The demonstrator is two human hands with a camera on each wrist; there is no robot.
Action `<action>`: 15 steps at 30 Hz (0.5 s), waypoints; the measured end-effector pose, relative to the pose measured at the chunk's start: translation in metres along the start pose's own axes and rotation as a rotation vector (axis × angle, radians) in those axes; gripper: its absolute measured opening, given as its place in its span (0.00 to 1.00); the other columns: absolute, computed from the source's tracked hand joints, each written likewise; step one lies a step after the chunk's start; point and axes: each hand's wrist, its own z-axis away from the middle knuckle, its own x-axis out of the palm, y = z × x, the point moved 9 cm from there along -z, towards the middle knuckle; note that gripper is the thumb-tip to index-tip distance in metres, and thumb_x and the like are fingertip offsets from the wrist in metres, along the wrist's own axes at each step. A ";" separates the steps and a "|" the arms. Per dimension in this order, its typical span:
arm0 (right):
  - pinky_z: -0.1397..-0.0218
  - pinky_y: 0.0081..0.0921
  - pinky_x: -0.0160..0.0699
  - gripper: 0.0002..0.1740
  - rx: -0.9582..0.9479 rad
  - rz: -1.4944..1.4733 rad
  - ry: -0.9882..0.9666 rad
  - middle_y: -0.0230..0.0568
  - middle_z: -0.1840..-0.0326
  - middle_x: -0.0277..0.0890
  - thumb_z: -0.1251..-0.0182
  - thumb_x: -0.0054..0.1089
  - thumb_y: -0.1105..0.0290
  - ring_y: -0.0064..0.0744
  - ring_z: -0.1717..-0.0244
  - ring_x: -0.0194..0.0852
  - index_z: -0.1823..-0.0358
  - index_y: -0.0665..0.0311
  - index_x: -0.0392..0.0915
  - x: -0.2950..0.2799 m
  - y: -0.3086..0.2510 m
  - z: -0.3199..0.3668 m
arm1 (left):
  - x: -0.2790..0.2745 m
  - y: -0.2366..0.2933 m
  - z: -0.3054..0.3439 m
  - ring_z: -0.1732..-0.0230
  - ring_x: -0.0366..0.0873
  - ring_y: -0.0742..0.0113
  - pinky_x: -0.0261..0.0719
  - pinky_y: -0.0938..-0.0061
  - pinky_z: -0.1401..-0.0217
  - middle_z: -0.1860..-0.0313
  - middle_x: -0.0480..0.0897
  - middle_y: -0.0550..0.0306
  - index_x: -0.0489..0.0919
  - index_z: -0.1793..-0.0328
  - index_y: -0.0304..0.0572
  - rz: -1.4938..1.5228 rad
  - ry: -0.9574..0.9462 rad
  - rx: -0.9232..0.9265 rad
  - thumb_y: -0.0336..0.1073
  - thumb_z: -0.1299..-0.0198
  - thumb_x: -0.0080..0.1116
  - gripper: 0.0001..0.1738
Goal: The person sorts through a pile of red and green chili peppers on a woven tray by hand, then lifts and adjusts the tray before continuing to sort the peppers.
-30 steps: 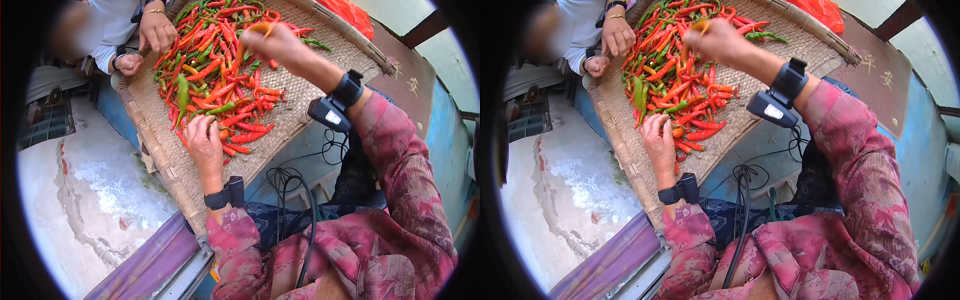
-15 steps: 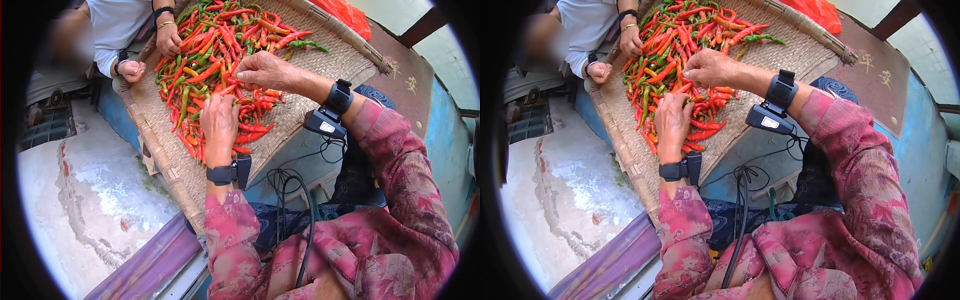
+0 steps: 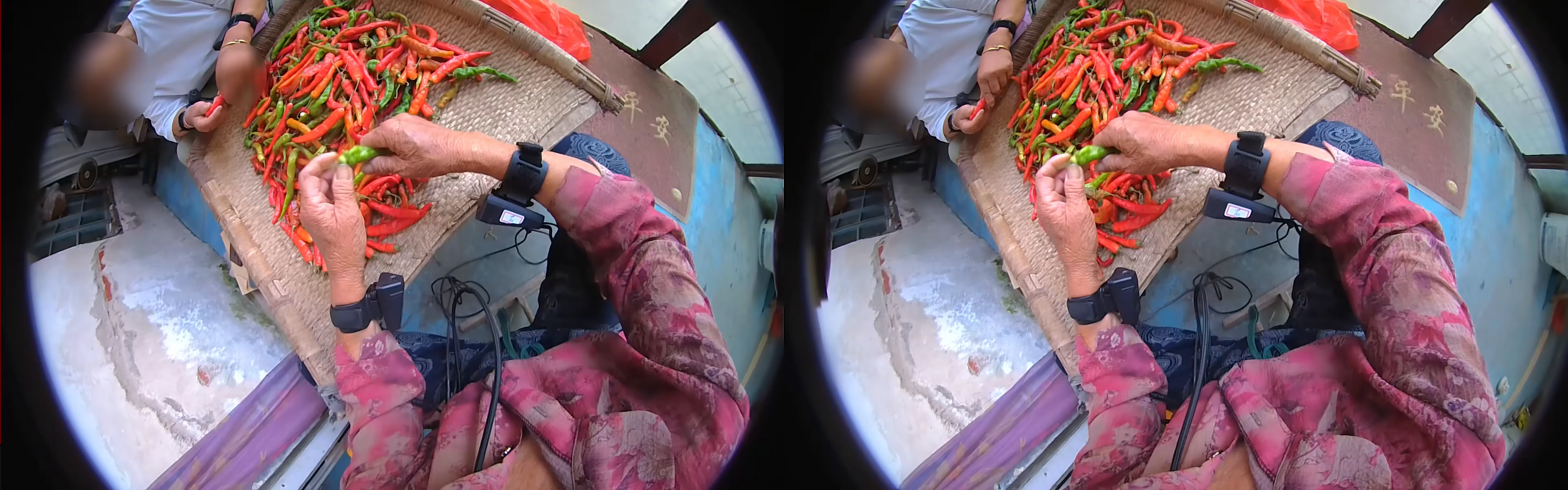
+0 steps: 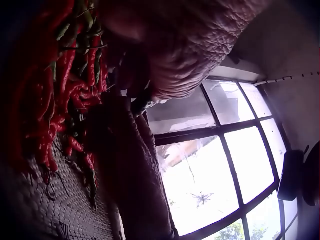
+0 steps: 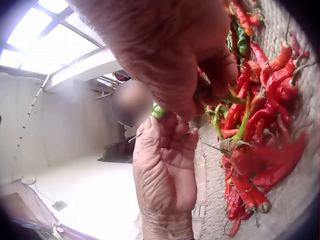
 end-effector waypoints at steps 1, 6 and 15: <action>0.68 0.33 0.72 0.16 0.059 -0.024 -0.021 0.46 0.74 0.75 0.39 0.61 0.61 0.35 0.73 0.75 0.60 0.70 0.77 0.000 0.007 0.000 | -0.003 -0.002 0.001 0.61 0.76 0.73 0.75 0.79 0.56 0.60 0.78 0.56 0.72 0.52 0.33 -0.005 0.002 0.000 0.32 0.35 0.52 0.10; 0.73 0.26 0.74 0.19 0.435 -0.457 0.316 0.38 0.75 0.76 0.35 0.56 0.57 0.24 0.75 0.73 0.62 0.70 0.76 -0.048 0.057 -0.002 | -0.052 -0.031 0.022 0.62 0.73 0.75 0.73 0.78 0.59 0.60 0.77 0.58 0.73 0.53 0.35 -0.331 0.139 -0.119 0.38 0.35 0.53 0.13; 0.68 0.19 0.75 0.20 0.534 -0.619 0.193 0.35 0.68 0.77 0.34 0.54 0.56 0.19 0.69 0.73 0.52 0.67 0.74 -0.033 0.056 0.008 | -0.008 -0.035 0.043 0.70 0.75 0.55 0.73 0.65 0.65 0.67 0.73 0.48 0.76 0.59 0.35 -0.704 -0.128 -0.068 0.36 0.46 0.63 0.14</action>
